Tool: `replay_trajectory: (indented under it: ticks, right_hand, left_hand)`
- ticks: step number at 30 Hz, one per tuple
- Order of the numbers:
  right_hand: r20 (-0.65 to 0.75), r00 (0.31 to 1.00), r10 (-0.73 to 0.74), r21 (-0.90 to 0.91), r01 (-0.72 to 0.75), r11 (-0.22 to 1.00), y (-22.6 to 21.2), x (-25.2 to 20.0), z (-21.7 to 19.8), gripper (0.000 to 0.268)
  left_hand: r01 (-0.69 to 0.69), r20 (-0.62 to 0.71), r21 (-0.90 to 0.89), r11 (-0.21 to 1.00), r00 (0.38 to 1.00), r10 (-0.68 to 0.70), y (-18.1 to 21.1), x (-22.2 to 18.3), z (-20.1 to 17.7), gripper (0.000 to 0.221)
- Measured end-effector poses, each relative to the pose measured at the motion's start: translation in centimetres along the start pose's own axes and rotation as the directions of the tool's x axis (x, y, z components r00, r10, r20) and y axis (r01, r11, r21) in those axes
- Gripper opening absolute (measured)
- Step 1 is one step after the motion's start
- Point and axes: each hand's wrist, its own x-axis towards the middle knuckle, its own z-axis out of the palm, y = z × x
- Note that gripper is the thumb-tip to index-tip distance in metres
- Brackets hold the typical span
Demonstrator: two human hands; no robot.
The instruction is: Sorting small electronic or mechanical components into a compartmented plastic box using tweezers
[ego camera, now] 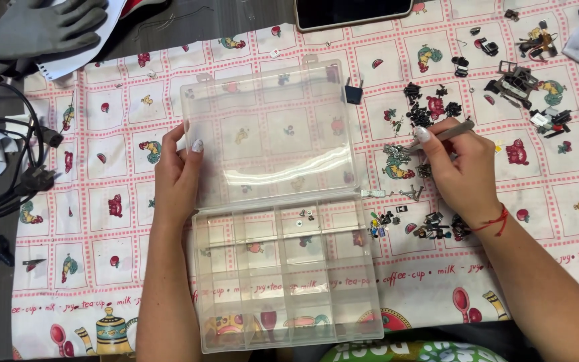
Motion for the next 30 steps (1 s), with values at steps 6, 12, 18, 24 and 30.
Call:
replay_trajectory:
  ticks: [6, 12, 18, 24, 30]
  right_hand:
    - [0.027, 0.999, 0.024, 0.011, -0.025, 1.0, -0.18, -0.03, 0.1, 0.025]
    - [-0.016, 1.0, -0.017, -0.007, 0.017, 1.0, 0.27, -0.22, 0.31, 0.024]
    - [-0.029, 0.998, -0.05, -0.008, 0.05, 0.999, 0.23, -0.28, 0.16, 0.024]
    - [0.017, 0.995, -0.103, 0.005, 0.103, 0.995, -0.13, -0.22, 0.53, 0.028]
    - [0.025, 0.995, -0.092, -0.014, 0.093, 0.996, 0.18, -0.21, 0.58, 0.027]
  left_hand:
    - [0.007, -0.005, 0.013, 1.0, 1.0, -0.007, 0.02, 0.04, 0.02, 0.054]
    - [0.034, -0.005, 0.004, 0.999, 0.999, -0.034, 0.38, -0.02, 0.08, 0.055]
    - [0.014, -0.008, 0.008, 1.0, 1.0, -0.014, -0.03, 0.07, 0.07, 0.053]
    - [0.021, -0.003, 0.022, 1.0, 1.0, -0.021, 0.29, 0.0, 0.02, 0.055]
    - [0.038, -0.003, 0.024, 0.999, 0.999, -0.038, 0.55, -0.1, 0.05, 0.057]
